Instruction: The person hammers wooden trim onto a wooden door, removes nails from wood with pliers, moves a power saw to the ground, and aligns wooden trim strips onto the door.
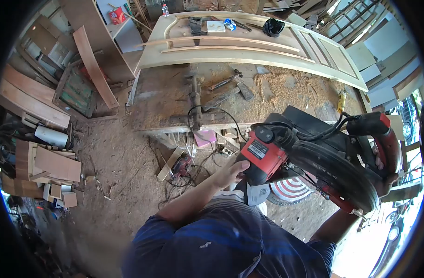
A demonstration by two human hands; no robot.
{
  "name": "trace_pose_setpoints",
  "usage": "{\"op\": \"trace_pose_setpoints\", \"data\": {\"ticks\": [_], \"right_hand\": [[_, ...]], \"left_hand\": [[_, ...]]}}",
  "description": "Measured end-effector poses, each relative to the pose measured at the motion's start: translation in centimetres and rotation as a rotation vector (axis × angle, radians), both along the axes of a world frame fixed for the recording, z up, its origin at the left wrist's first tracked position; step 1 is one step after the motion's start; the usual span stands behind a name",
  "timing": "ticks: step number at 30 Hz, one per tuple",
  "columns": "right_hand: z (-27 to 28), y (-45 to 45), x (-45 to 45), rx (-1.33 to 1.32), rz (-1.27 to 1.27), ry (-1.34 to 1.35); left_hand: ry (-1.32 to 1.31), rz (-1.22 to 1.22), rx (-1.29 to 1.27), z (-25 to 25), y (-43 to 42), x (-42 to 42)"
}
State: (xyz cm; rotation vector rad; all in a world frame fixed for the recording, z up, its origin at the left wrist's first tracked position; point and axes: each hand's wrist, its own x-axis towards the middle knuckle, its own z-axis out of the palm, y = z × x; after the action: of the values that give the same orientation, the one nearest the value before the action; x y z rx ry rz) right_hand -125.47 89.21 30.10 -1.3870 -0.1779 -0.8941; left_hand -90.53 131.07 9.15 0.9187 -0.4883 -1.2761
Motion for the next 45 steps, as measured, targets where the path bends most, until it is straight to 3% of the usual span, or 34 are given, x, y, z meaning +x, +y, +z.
{"op": "trace_pose_setpoints", "data": {"ticks": [5,12,15,17,21,23,25,30,34,35,41,44,45], "right_hand": [[2.6,6.7,0.5,-0.084,0.079,-0.116],[9.6,17.3,3.3,-0.209,0.268,-0.407],[9.6,23.6,5.0,-0.113,0.37,-0.537],[8.0,25.4,5.5,-0.007,0.507,-0.522],[1.3,29.9,9.5,0.157,0.582,-0.321],[-2.0,34.6,10.8,0.202,0.55,-0.213],[-2.1,42.4,9.9,0.207,0.521,-0.072],[-7.1,55.2,7.1,0.194,0.527,0.195],[-13.4,63.3,3.9,0.334,0.457,0.39],[-14.3,65.8,3.2,0.361,0.444,0.376],[-19.3,72.5,-2.3,0.383,0.277,0.509],[-19.5,72.3,-3.8,0.376,0.187,0.527],[-19.3,71.8,-4.6,0.36,0.128,0.541]], "left_hand": [[-0.065,0.197,0.031,2.8,6.4,-4.2],[-0.278,0.564,-0.285,13.3,20.3,-13.3],[-0.525,0.745,-0.299,15.3,27.7,-19.2],[-0.527,0.812,-0.256,14.8,32.4,-22.7],[-0.445,1.015,-0.078,9.2,40.8,-27.3],[-0.261,1.076,0.006,6.5,43.9,-29.2],[-0.116,1.091,0.089,0.4,47.6,-29.9],[0.09,0.956,0.182,-12.6,57.6,-32.8],[0.22,0.942,0.326,-16.5,64.1,-35.6],[0.264,0.848,0.371,-21.1,67.1,-36.5],[0.479,0.754,0.543,-24.5,73.4,-38.5],[0.523,0.849,0.68,-19.9,68.4,-36.0],[0.549,0.855,0.728,-20.6,67.4,-36.1]]}}
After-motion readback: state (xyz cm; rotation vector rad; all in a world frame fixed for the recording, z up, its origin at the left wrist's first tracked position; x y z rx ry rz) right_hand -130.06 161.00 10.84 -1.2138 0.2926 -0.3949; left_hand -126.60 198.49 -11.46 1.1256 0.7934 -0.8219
